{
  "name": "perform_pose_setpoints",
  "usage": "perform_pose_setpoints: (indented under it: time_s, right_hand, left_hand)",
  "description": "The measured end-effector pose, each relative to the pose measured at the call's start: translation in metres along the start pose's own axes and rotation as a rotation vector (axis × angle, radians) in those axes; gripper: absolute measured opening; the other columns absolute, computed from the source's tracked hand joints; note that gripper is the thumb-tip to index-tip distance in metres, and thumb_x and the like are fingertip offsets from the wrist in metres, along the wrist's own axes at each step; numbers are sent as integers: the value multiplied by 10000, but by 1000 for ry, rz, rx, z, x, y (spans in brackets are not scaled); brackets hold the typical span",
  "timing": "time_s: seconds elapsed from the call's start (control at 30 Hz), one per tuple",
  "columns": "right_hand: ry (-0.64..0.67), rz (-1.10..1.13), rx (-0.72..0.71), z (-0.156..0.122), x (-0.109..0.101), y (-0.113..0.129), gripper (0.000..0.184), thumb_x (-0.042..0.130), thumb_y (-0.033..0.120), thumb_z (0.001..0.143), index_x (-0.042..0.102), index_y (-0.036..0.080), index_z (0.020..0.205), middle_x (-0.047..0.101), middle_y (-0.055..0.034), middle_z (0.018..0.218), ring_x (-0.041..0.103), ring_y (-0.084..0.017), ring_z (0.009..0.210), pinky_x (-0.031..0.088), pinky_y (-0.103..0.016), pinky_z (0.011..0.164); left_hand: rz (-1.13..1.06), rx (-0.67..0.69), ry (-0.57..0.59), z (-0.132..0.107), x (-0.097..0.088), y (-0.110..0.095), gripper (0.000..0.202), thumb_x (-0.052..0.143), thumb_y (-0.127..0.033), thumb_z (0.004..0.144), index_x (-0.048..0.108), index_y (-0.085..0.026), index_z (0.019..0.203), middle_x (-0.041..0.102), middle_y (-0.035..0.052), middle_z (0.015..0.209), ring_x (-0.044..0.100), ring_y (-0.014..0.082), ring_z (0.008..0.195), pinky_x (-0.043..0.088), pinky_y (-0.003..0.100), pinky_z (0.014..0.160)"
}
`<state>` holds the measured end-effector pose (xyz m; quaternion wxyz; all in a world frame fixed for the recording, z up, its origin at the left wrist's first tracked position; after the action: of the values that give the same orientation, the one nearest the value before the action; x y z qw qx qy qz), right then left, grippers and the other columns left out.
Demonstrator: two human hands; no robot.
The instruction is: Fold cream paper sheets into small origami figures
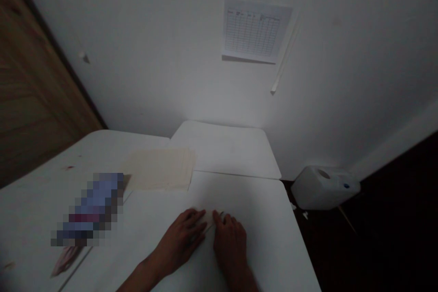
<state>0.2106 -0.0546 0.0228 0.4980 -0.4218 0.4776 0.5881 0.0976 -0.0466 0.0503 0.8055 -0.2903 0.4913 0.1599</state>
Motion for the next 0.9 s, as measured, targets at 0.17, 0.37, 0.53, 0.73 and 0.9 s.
perform_pose_setpoints:
  time_s: [0.17, 0.37, 0.53, 0.73, 0.9]
  right_hand:
    - [-21, -24, 24, -3, 0, -11, 483, 517, 79, 820, 571, 284, 1254, 647, -80, 863, 616, -219, 782, 429, -299, 661]
    - [-76, 5, 46, -6, -5, -18, 407, 511, 144, 858, 582, 281, 1234, 642, -72, 838, 609, -209, 768, 423, -292, 664]
    - [-113, 15, 61, -8, -6, -19, 357, 479, 173, 891, 591, 251, 1220, 660, -78, 844, 619, -202, 771, 431, -288, 684]
    - [-34, 74, 139, -6, -1, -28, 342, 431, 223, 936, 591, 186, 1236, 690, -101, 972, 644, -204, 871, 451, -288, 777]
    - [-29, 157, 118, -1, -7, -30, 375, 431, 217, 938, 540, 185, 1295, 679, -87, 1021, 641, -185, 886, 453, -263, 791]
  left_hand:
    - [1, -15, 23, -1, 4, 2, 267, 538, -225, 899, 647, -236, 1142, 572, 84, 1318, 504, 308, 1182, 488, 509, 956]
    - [-19, -12, -6, 0, 3, 3, 250, 551, -247, 898, 660, -239, 1122, 581, 84, 1308, 517, 301, 1173, 489, 504, 951]
    - [10, -7, -10, -2, 3, 3, 258, 544, -245, 902, 655, -242, 1135, 574, 81, 1318, 513, 300, 1182, 484, 502, 960]
    - [23, 5, -39, -1, 3, 1, 248, 551, -218, 887, 658, -226, 1111, 591, 94, 1289, 515, 304, 1167, 493, 506, 939]
    - [11, 20, -27, 1, 0, -2, 242, 546, -193, 887, 653, -222, 1102, 577, 86, 1307, 515, 293, 1152, 488, 496, 942]
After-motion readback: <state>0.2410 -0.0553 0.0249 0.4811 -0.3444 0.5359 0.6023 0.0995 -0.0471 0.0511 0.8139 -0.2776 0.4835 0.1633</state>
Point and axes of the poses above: each hand's wrist, its own z-axis towards the middle knuckle, its own x-axis out of the palm, y = z × x, the point moved 10 cm from there along z, towards the middle knuckle
